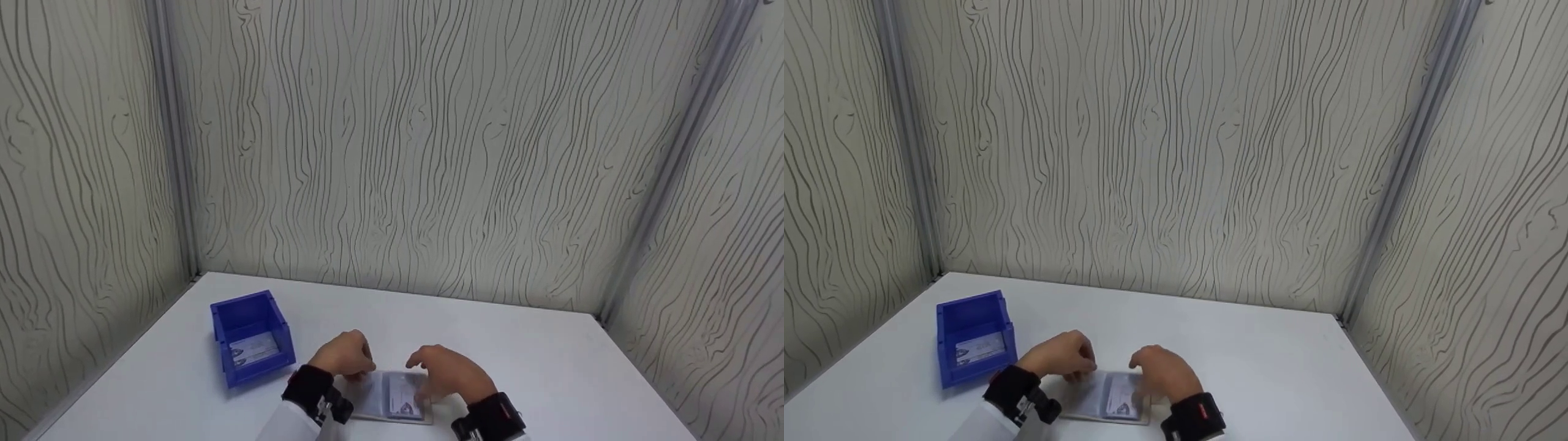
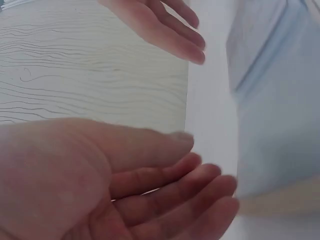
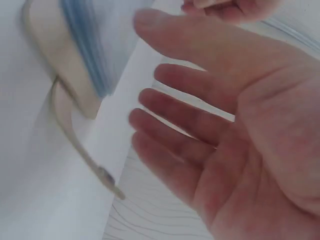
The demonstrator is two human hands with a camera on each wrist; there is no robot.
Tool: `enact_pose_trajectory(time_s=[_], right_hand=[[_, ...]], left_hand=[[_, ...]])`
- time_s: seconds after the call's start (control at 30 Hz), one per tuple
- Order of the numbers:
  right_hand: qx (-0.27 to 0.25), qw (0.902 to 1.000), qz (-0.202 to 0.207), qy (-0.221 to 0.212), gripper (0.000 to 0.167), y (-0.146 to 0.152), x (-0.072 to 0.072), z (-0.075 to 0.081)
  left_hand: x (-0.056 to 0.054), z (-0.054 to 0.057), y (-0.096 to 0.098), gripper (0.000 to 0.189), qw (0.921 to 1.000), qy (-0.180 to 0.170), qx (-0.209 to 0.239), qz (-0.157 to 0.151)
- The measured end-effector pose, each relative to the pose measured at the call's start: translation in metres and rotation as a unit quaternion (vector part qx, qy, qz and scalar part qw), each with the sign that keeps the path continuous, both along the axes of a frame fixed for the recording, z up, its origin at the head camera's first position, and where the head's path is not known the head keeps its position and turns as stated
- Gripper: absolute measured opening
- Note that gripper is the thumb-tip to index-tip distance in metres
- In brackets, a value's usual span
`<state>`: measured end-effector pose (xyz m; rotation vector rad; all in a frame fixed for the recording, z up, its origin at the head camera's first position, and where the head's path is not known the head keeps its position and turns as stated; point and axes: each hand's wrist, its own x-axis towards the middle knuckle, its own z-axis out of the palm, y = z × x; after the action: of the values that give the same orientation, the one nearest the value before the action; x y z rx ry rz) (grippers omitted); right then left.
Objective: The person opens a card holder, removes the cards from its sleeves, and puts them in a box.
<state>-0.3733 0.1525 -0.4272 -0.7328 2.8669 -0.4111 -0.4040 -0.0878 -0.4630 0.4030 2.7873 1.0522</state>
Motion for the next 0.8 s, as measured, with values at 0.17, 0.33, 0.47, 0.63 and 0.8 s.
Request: enact_pose_trajectory(time_s=[0.17, 0.33, 0.47, 0.63, 0.8], right_hand=[[0.028, 0.9993, -0.022, -0.010, 0.056, 0.003, 0.001, -0.002], [0.049, 0.9982, -0.033, -0.011, 0.059, -0.003, 0.002, -0.004], [0.066, 0.9975, -0.023, -0.003, 0.055, -0.005, 0.003, -0.004], [0.088, 0.9961, -0.002, 0.009, 0.048, -0.008, 0.003, -0.004], [0.101, 0.9948, 0.001, 0.015, 0.053, -0.008, 0.001, -0.006]], left_hand=[[0.032, 0.021, 0.020, 0.010, 0.9987, -0.048, -0.003, -0.016], [0.036, 0.015, 0.028, 0.007, 0.9992, -0.037, -0.008, -0.011], [0.035, 0.014, 0.029, 0.008, 0.9988, -0.048, 0.011, -0.004], [0.033, 0.012, 0.030, 0.008, 0.9952, -0.074, 0.062, 0.016], [0.031, 0.006, 0.033, 0.008, 0.9926, -0.077, 0.083, 0.045]])
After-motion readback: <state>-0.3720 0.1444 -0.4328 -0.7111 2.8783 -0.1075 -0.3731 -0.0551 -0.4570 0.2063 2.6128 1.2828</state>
